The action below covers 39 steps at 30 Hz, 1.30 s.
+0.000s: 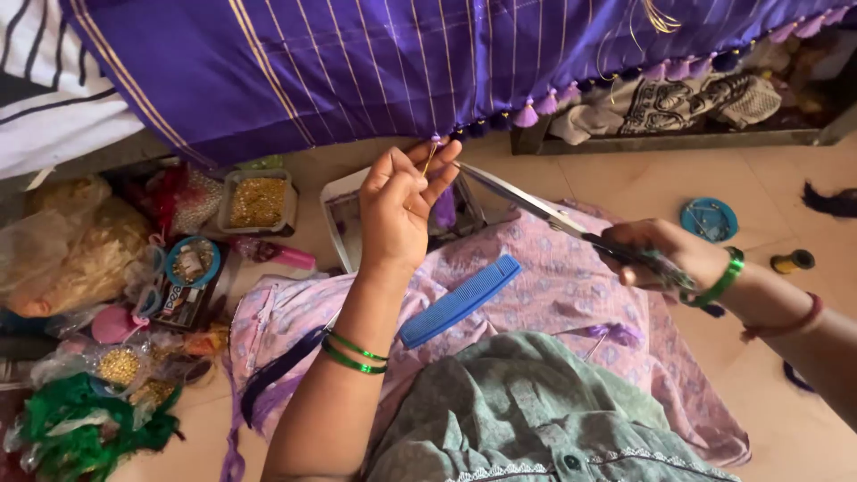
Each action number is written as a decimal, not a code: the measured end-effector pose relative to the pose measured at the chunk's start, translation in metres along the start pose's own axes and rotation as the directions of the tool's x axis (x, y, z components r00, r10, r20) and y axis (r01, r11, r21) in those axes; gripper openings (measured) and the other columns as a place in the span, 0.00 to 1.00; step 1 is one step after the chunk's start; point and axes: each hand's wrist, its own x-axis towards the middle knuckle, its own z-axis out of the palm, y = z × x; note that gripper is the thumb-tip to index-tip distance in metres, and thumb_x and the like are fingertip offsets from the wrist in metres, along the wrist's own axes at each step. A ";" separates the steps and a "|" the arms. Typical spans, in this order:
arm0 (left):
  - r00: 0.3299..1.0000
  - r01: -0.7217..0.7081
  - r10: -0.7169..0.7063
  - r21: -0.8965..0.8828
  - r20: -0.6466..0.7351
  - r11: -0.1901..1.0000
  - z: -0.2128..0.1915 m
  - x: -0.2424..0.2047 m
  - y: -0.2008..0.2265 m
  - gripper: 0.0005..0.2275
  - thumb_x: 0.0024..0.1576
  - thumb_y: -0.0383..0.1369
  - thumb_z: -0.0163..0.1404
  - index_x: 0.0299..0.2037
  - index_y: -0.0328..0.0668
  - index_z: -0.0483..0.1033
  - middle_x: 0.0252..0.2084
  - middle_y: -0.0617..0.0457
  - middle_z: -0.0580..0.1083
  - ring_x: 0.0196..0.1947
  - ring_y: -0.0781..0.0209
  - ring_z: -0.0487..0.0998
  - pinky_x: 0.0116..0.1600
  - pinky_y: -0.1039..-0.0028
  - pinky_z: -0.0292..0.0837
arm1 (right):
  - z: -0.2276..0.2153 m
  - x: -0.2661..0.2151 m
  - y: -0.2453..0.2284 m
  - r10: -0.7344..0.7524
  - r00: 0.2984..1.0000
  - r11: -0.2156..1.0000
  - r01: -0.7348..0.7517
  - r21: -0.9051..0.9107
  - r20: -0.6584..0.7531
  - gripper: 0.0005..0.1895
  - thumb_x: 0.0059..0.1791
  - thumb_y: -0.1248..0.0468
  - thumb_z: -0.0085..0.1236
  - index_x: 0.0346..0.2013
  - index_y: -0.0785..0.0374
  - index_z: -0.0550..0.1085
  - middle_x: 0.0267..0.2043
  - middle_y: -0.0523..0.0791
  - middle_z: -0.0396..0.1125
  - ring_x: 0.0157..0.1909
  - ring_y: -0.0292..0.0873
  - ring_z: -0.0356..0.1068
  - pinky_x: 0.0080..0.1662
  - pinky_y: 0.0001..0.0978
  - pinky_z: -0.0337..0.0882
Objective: Attaching, grooming, and trimming decorative purple tassels on a sari.
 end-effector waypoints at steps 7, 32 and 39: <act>1.000 -0.015 0.015 -0.022 0.024 1.000 -0.003 -0.001 -0.004 0.06 0.54 0.18 0.37 0.30 0.35 0.65 0.52 0.34 0.75 0.60 0.41 0.76 0.64 0.56 0.73 | -0.014 0.035 -0.021 -0.100 0.995 0.994 0.102 -0.044 0.026 0.15 0.44 0.59 0.66 0.36 0.68 0.75 0.27 0.39 0.67 0.32 0.33 0.62 0.34 0.32 0.67; 0.967 0.058 0.068 0.475 -0.244 0.878 -0.016 0.006 -0.006 0.02 0.59 0.27 0.48 0.39 0.40 0.72 0.44 0.46 0.77 0.42 0.60 0.74 0.45 0.69 0.67 | -0.021 0.034 -0.059 -0.156 0.988 0.913 0.142 -0.382 -0.007 0.19 0.39 0.53 0.72 0.30 0.65 0.76 0.22 0.42 0.70 0.27 0.36 0.66 0.32 0.33 0.70; 0.998 -0.066 0.046 0.553 0.050 0.830 -0.016 0.038 0.002 0.10 0.60 0.33 0.57 0.46 0.35 0.77 0.39 0.63 0.76 0.39 0.72 0.73 0.47 0.79 0.68 | -0.042 0.010 -0.076 -0.225 0.969 0.832 0.136 -0.537 -0.105 0.22 0.37 0.51 0.73 0.31 0.65 0.76 0.25 0.46 0.70 0.24 0.41 0.69 0.31 0.37 0.70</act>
